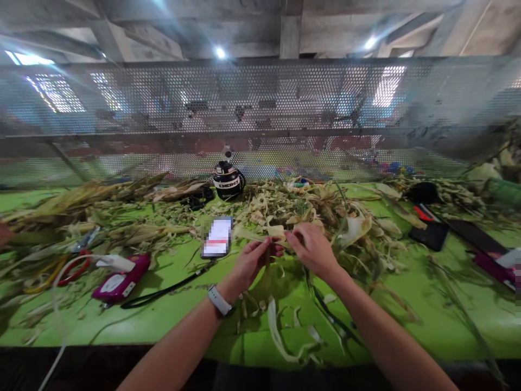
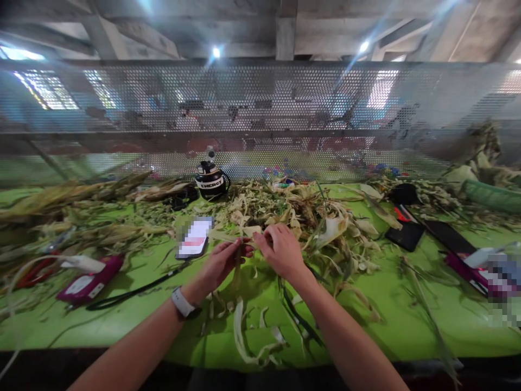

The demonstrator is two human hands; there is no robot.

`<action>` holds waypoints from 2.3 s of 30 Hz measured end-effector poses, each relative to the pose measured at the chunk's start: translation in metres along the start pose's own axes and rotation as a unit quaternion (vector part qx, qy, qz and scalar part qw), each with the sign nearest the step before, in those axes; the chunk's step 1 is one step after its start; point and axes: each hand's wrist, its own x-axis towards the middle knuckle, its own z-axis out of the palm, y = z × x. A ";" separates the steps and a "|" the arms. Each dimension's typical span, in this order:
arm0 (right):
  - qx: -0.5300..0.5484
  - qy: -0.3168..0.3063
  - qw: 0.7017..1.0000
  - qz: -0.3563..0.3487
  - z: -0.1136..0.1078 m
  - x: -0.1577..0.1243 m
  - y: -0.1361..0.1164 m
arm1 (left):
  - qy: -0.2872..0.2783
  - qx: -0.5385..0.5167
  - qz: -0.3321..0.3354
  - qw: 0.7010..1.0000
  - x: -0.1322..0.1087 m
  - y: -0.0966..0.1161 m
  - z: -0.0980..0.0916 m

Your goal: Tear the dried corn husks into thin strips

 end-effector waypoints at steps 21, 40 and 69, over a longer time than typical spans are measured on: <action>-0.021 -0.041 0.992 -0.114 0.016 -0.002 -0.005 | 0.081 -0.066 0.048 0.993 0.003 -0.001 0.004; 0.381 -0.057 0.919 0.088 0.027 0.001 -0.004 | -0.130 0.182 -0.027 0.974 -0.005 -0.013 0.003; 0.177 -0.174 0.968 -0.034 0.032 -0.009 -0.015 | 0.062 -0.091 0.043 0.993 0.007 -0.008 0.004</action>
